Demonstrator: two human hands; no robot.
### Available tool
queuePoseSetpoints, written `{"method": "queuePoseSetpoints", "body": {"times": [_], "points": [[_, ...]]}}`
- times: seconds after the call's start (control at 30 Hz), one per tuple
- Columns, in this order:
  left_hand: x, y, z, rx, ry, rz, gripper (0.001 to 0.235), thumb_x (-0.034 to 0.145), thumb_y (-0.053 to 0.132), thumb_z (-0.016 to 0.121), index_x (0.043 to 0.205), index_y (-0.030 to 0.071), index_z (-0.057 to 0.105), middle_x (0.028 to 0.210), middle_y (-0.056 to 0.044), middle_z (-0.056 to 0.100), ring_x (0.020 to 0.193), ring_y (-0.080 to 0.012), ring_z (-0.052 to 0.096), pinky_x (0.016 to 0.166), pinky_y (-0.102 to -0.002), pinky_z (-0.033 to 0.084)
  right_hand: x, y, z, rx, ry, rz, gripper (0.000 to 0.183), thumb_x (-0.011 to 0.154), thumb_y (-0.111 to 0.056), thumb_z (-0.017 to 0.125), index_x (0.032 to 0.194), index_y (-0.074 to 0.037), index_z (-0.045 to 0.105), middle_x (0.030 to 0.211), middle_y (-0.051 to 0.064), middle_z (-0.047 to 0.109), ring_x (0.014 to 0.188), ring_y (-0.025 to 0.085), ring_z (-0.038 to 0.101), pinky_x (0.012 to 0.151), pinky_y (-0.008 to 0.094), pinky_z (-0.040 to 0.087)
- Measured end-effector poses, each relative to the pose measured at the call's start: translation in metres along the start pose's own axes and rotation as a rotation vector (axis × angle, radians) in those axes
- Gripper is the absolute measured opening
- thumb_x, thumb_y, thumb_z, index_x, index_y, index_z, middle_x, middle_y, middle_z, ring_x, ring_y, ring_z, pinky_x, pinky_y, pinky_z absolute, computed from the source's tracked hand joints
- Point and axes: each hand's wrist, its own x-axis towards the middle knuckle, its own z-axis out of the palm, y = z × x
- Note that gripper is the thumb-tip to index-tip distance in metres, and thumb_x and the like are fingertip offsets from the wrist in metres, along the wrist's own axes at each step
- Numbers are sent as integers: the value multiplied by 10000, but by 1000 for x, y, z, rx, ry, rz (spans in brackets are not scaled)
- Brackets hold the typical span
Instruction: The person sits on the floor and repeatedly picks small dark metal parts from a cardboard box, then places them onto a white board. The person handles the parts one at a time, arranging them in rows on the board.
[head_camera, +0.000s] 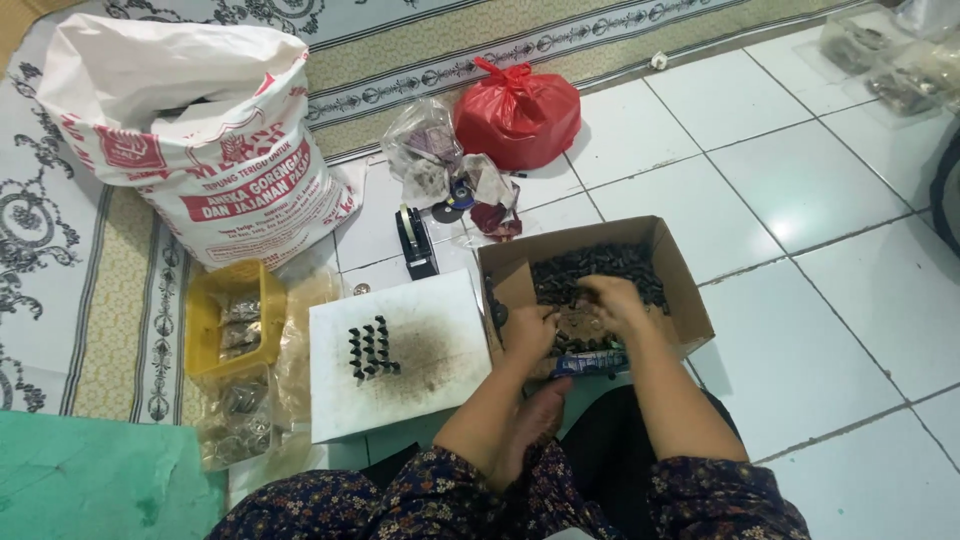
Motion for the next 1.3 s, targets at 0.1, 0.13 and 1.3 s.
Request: {"method": "queuePoseSetpoints", "body": {"times": [0.1, 0.13, 1.3], "points": [[-6, -9, 3, 41, 15, 41, 211, 919, 124, 734, 1089, 9, 781, 967, -183, 775, 887, -313, 751, 761, -325, 609, 5, -1, -15, 210, 46, 52, 453, 866, -66, 771, 1273, 60, 616, 1320, 261, 521, 1172, 327, 565, 951, 485, 583], [-11, 6, -10, 42, 18, 43, 211, 919, 124, 734, 1089, 9, 781, 967, -183, 775, 887, -313, 751, 761, -325, 609, 0, -5, -9, 210, 44, 49, 453, 866, -66, 771, 1273, 60, 616, 1320, 261, 521, 1172, 327, 565, 951, 485, 583], [-107, -31, -100, -924, 274, -380, 347, 888, 168, 811, 1183, -2, 748, 959, -124, 744, 796, -121, 565, 659, -226, 517, -102, 28, 120, -495, -345, -544, 243, 719, -29, 879, 950, -78, 821, 860, 131, 786, 902, 241, 742, 731, 375, 638]]}}
